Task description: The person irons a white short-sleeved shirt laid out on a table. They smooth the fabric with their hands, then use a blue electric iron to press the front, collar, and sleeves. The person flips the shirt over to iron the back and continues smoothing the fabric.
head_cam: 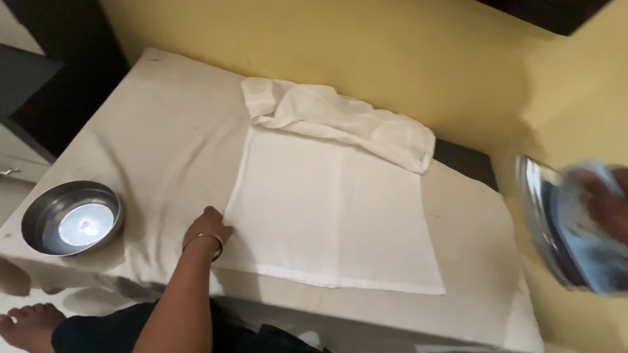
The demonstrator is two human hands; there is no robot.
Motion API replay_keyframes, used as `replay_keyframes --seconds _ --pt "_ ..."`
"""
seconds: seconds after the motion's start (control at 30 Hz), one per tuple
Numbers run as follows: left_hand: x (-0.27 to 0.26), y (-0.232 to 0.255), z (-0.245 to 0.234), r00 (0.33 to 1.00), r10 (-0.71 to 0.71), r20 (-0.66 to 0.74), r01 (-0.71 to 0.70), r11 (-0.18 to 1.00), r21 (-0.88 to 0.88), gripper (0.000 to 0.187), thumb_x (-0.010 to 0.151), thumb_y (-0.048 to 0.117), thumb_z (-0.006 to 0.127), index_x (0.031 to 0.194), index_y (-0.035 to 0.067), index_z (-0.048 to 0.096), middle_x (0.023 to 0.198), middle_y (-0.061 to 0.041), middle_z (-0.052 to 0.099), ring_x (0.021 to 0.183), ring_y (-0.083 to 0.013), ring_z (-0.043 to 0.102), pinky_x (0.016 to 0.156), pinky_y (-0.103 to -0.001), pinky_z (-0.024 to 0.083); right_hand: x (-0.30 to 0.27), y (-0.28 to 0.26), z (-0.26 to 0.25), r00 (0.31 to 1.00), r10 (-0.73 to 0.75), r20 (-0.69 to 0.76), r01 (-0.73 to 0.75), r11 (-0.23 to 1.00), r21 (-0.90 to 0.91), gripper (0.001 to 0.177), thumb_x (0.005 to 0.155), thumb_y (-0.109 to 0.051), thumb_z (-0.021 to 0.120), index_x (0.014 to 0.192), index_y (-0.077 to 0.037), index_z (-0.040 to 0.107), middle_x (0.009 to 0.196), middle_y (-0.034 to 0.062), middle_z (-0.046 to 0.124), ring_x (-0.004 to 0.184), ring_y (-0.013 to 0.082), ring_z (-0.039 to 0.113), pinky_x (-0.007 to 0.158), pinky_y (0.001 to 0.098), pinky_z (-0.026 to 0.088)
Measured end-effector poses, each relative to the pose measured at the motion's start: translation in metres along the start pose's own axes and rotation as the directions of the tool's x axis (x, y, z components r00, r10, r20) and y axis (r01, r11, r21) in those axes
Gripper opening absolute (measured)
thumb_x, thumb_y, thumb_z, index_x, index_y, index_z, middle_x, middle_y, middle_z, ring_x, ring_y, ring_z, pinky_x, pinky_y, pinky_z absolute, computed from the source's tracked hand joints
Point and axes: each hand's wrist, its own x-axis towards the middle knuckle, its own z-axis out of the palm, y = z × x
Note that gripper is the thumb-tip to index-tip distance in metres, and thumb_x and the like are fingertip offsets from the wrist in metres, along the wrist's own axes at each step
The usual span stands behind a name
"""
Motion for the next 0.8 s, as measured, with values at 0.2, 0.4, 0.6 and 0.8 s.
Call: replay_keyframes --seconds 0.2,0.4,0.6,0.8 --pt "0.011 0.011 -0.005 1.0 0.003 0.008 -0.001 0.985 -0.174 0.058 0.087 0.03 0.078 0.135 0.007 0.056 0.134 -0.017 0.065 0.126 -0.0344 0.063 0.107 -0.041 0.05 0.076 -0.217 0.138 0.876 -0.284 0.39 0.076 0.879 0.47 0.044 0.095 -0.047 0.067 0.106 -0.005 0.073 0.095 0.0104 0.074 0.084 0.0213 0.066 0.078 0.0382 0.055" --pt "0.004 0.027 -0.02 0.994 -0.1 0.055 0.101 0.995 -0.018 0.036 0.093 0.016 0.065 0.127 0.006 0.067 0.133 -0.02 0.066 0.124 -0.0366 0.064 0.101 -0.045 0.054 0.081 -0.37 0.259 0.702 -0.457 0.546 0.27 0.88 0.39 0.053 0.09 -0.06 0.064 0.108 -0.011 0.074 0.103 0.0116 0.076 0.095 0.027 0.071 0.087 0.0417 0.054" --pt "-0.003 0.033 -0.039 0.961 -0.21 0.181 0.202 0.977 0.061 0.022 0.09 0.006 0.063 0.107 0.004 0.078 0.114 -0.02 0.076 0.104 -0.0349 0.075 0.085 -0.043 0.06 0.081 -0.419 0.302 0.685 -0.46 0.566 0.241 0.875 0.42 0.048 0.088 -0.054 0.065 0.108 -0.012 0.074 0.103 0.0156 0.076 0.093 0.0331 0.073 0.085 0.044 0.056" --pt "-0.02 0.02 -0.049 0.935 -0.207 0.288 0.162 0.972 0.172 0.015 0.085 0.015 0.071 0.092 0.006 0.081 0.092 -0.012 0.078 0.084 -0.0266 0.075 0.075 -0.04 0.057 0.045 -0.428 0.313 0.575 -0.629 0.523 0.418 0.775 0.474 0.052 0.087 -0.056 0.066 0.103 -0.008 0.074 0.102 0.0191 0.075 0.093 0.035 0.071 0.086 0.0449 0.054"
